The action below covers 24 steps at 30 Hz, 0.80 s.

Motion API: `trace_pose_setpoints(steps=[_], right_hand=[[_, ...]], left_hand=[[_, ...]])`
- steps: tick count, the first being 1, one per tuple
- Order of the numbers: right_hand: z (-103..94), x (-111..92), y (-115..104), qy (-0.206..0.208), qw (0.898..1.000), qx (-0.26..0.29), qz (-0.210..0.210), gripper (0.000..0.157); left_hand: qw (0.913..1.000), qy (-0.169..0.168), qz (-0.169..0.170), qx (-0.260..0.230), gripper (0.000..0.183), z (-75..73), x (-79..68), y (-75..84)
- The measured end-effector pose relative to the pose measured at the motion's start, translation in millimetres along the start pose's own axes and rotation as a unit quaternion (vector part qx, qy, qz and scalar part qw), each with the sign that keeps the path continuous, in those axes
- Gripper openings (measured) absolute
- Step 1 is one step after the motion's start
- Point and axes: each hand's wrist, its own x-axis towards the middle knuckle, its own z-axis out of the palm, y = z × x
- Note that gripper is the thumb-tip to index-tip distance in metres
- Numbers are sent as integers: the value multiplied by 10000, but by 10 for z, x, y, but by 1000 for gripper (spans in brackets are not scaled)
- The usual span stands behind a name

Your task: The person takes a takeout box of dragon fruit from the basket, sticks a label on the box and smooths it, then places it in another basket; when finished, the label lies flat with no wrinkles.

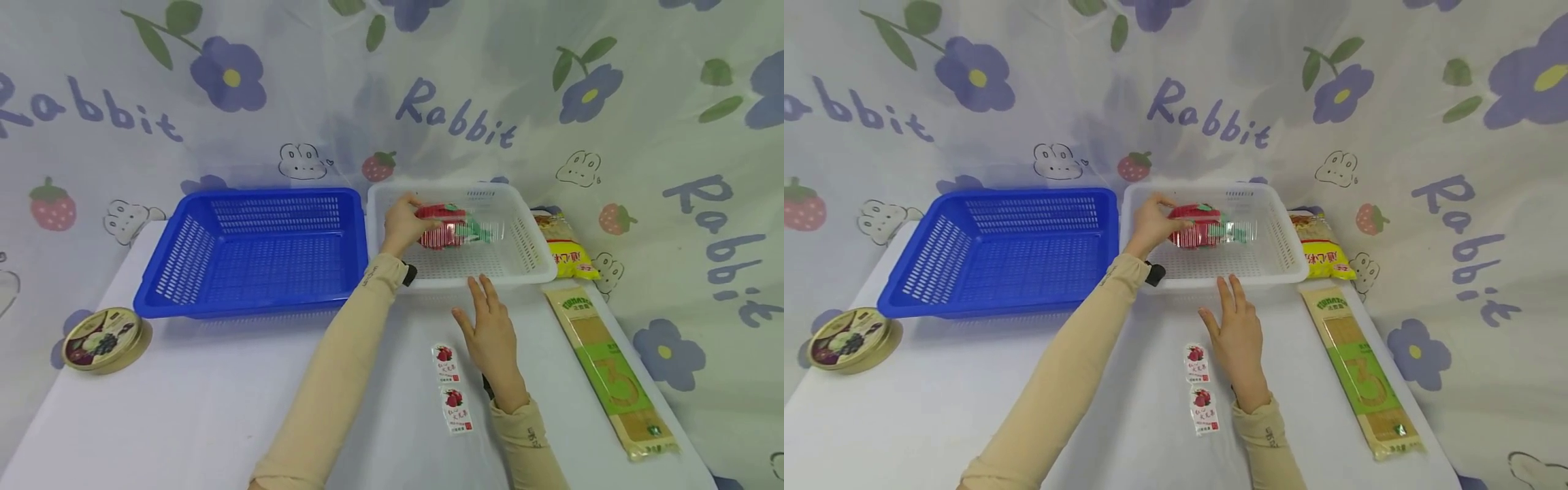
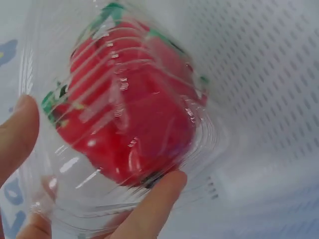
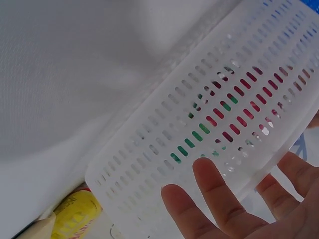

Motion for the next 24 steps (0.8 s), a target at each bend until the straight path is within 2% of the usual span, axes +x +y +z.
trace_pose_setpoints(steps=[6,10,13,15,17,19,20,24], right_hand=[[-80,0,-20,-568,9973,335,310,61],[-185,35,-16,-872,9919,821,423,58],[-292,81,-13,-878,9831,1466,661,56],[-379,122,-26,-666,9741,1977,875,57],[-481,162,-59,-379,9599,2566,1066,58],[-580,205,-104,-87,9404,3184,1187,58],[-624,227,-130,36,9280,3523,1214,58],[-765,285,-253,300,8679,4801,1239,63]], left_hand=[[9989,402,226,47,50,-149,-136,-23],[9973,533,504,83,51,-260,-274,5],[9954,609,734,92,51,-356,-413,36],[9937,658,903,63,50,-434,-528,56],[9906,720,1158,54,49,-515,-650,64],[9857,817,1473,42,48,-600,-776,63],[9830,850,1630,39,48,-640,-839,56],[9698,954,2243,-81,48,-790,-1071,-2]])
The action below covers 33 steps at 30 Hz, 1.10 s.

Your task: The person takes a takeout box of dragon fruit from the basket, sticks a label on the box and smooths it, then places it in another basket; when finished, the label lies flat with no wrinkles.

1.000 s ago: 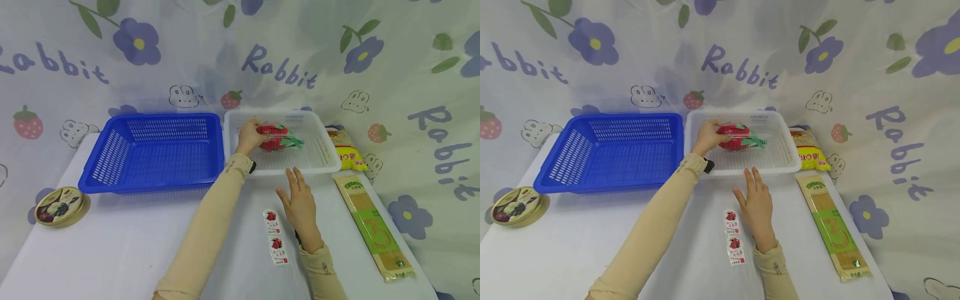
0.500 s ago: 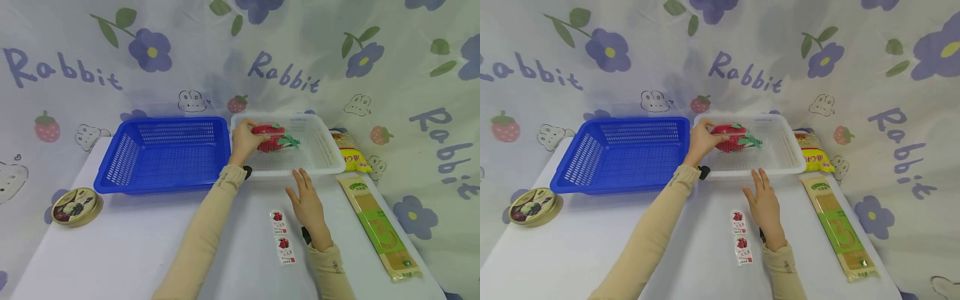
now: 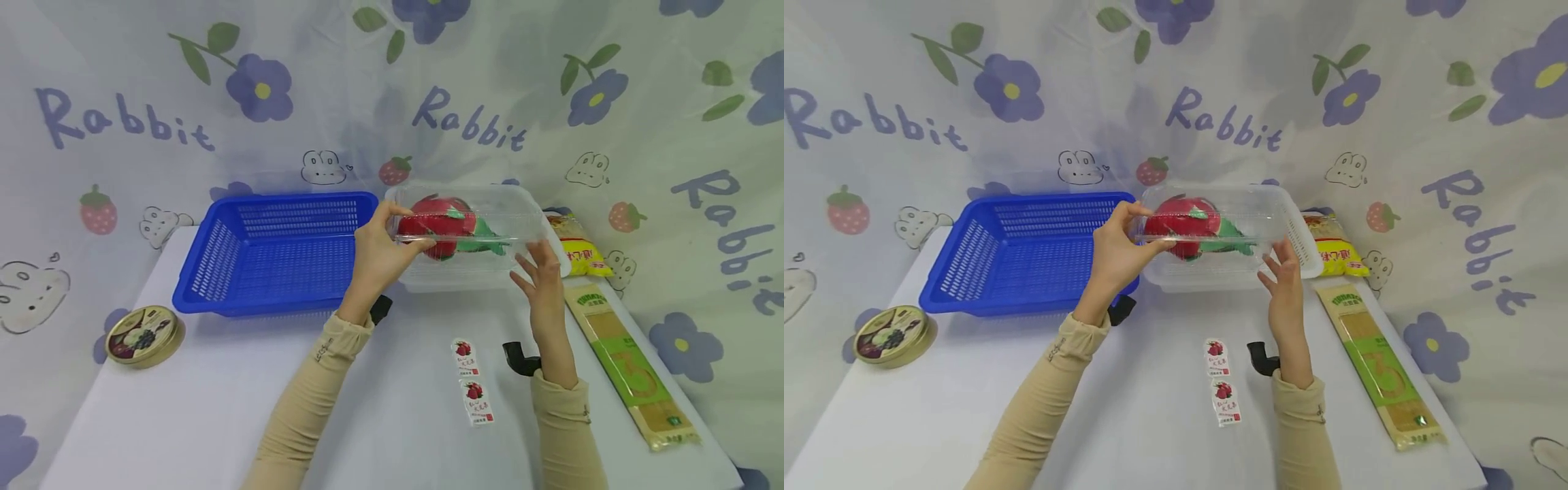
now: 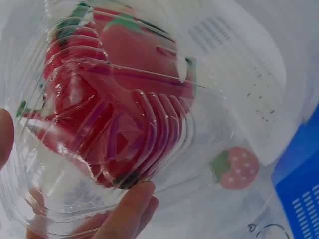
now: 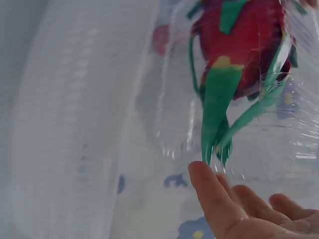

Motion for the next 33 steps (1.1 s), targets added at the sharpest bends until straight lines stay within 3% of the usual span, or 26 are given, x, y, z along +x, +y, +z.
trace_pose_setpoints(steps=[3,8,15,17,20,23,27,30,33], right_hand=[[65,-17,-95,-195,9947,1004,-72,76],[201,-103,-168,-726,9766,2024,-11,86],[427,-267,-288,-1070,9734,1917,652,72],[488,-333,-319,-1195,9727,1892,615,67],[599,-417,-349,-1317,9717,1947,213,61],[750,-499,-379,-1434,9686,1996,-378,62],[955,-626,-391,-1685,9600,1985,-1028,73],[1051,-741,-352,-1889,9540,1877,-1374,75],[1082,-886,-285,-2007,9562,1601,-1407,72]], left_hand=[[9993,-1,302,-228,46,-148,-145,-7],[9968,-130,519,-599,46,-409,-393,-78],[9843,-446,1269,-1144,46,-806,-805,-225],[9758,-520,1449,-1552,43,-908,-945,-264],[9607,-381,1612,-2226,38,-1022,-1144,-296],[9570,94,1345,-2568,36,-1106,-1329,-271],[9624,731,442,-2580,60,-1223,-1496,-186],[9680,947,-190,-2316,69,-1292,-1565,-145],[9749,953,-716,-1882,73,-1315,-1675,-115]])
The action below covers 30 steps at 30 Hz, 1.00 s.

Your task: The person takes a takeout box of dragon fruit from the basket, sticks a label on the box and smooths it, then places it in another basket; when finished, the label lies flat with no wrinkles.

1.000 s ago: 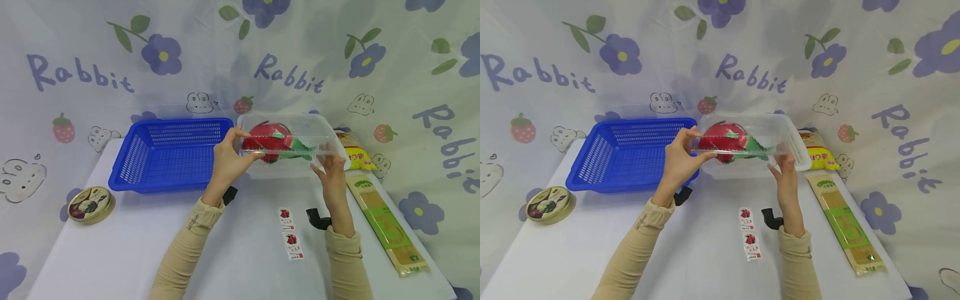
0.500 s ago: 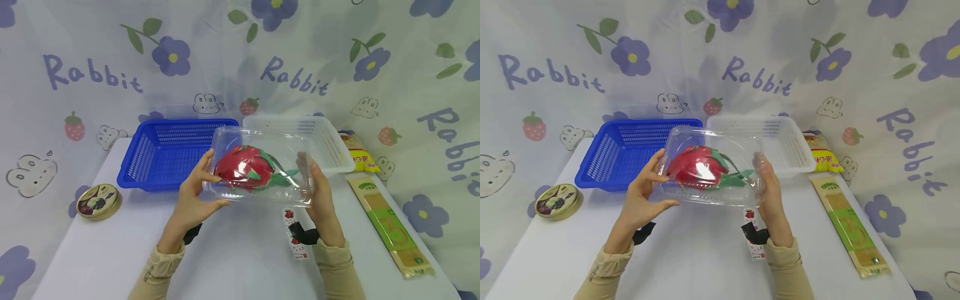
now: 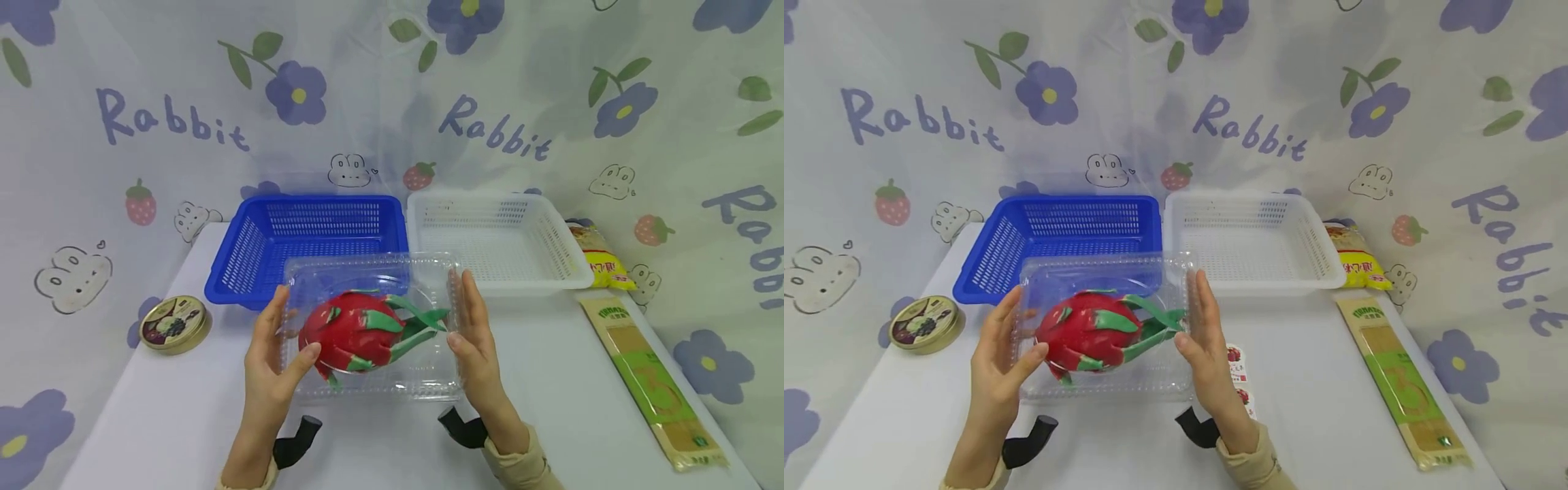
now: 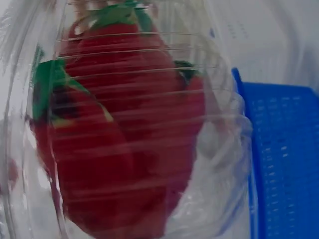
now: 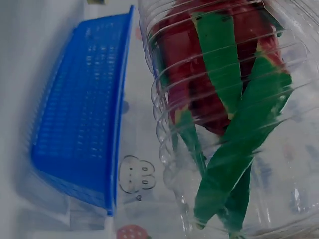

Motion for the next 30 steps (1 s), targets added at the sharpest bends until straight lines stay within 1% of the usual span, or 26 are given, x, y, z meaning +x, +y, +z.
trace_pose_setpoints(steps=[2,4,6,8,11,14,16,20,24,27,30], right_hand=[[10,-115,33,-2,9996,-157,225,70],[6,-231,69,54,9982,-290,522,69],[-8,-345,114,106,9962,-398,764,69],[-24,-445,167,73,9952,-438,877,68],[-47,-569,244,42,9932,-514,1046,68],[-74,-643,313,46,9901,-676,1232,67],[-92,-672,355,54,9863,-835,1424,67],[-124,-709,448,-31,9759,-1075,1900,68],[-139,-739,533,-190,9653,-1220,2299,71],[-138,-760,586,-255,9567,-1522,2469,74],[-133,-770,624,-280,9488,-1821,2567,76]], left_hand=[[9992,-9,-264,301,76,-7,-106,-15],[9980,-51,-431,461,78,-5,-218,-47],[9971,-98,-536,538,79,-3,-317,-97],[9964,-97,-624,557,78,5,-396,-152],[9956,-108,-769,531,75,18,-478,-236],[9945,-171,-897,520,71,32,-514,-342],[9938,-219,-925,584,69,39,-523,-419],[9905,-257,-1031,875,66,47,-549,-542],[9860,-355,-1090,1208,67,53,-579,-611],[9835,-398,-1026,1435,68,60,-584,-647],[9787,-368,-913,1800,68,67,-572,-679]])
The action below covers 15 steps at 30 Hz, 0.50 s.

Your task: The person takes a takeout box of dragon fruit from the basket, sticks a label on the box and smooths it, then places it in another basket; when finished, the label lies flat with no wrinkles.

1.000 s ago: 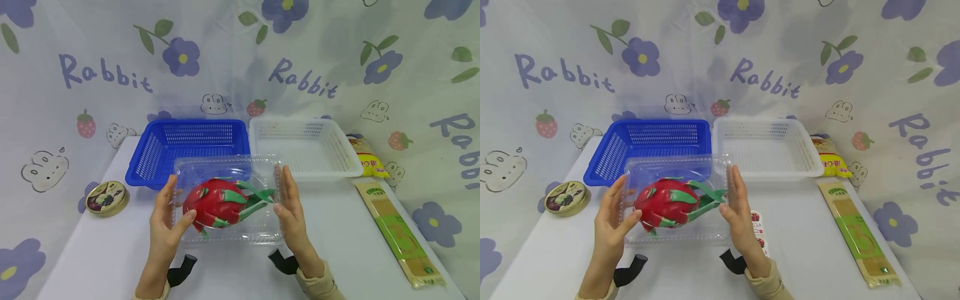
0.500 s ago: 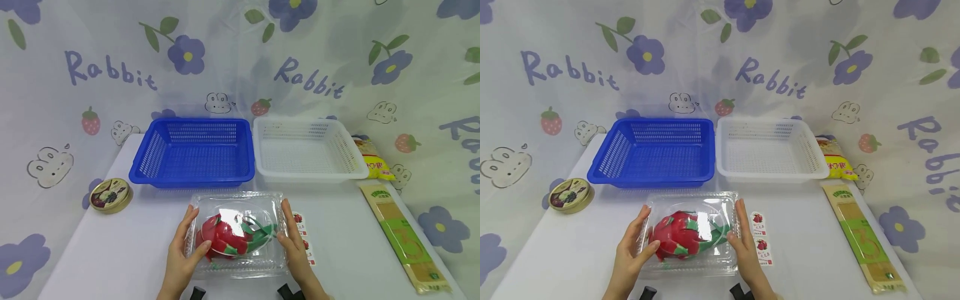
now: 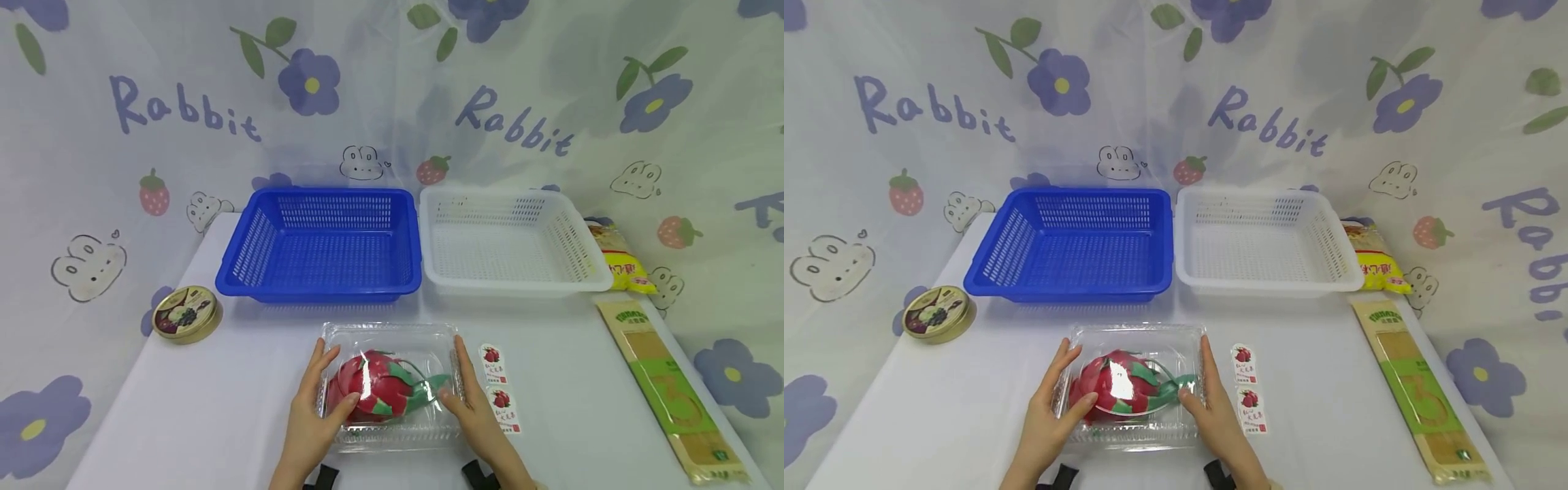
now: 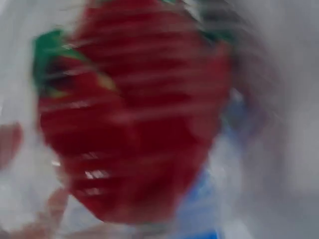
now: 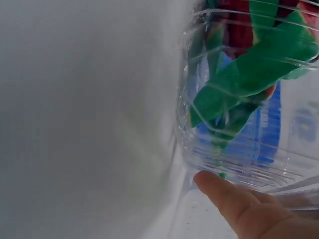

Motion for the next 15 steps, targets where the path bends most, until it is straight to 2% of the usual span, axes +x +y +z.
trace_pose_setpoints(steps=[2,5,8,10,12,15], right_hand=[[-4,11,20,-1,9999,-138,-65,72],[-55,47,47,122,9986,-460,-215,60],[-173,110,73,677,9923,-987,-309,47],[-278,159,82,1192,9830,-1392,-104,44],[-386,201,98,1621,9700,-1791,270,46],[-516,234,119,1849,9495,-2354,939,56]], left_hand=[[9997,53,12,240,68,12,15,-15],[9986,76,-146,498,69,14,14,-22],[9978,39,-395,533,70,-2,-8,-11],[9972,-17,-532,518,71,-15,-19,1],[9968,-65,-626,488,71,-24,-23,11],[9962,-138,-722,471,71,-33,-24,21]])
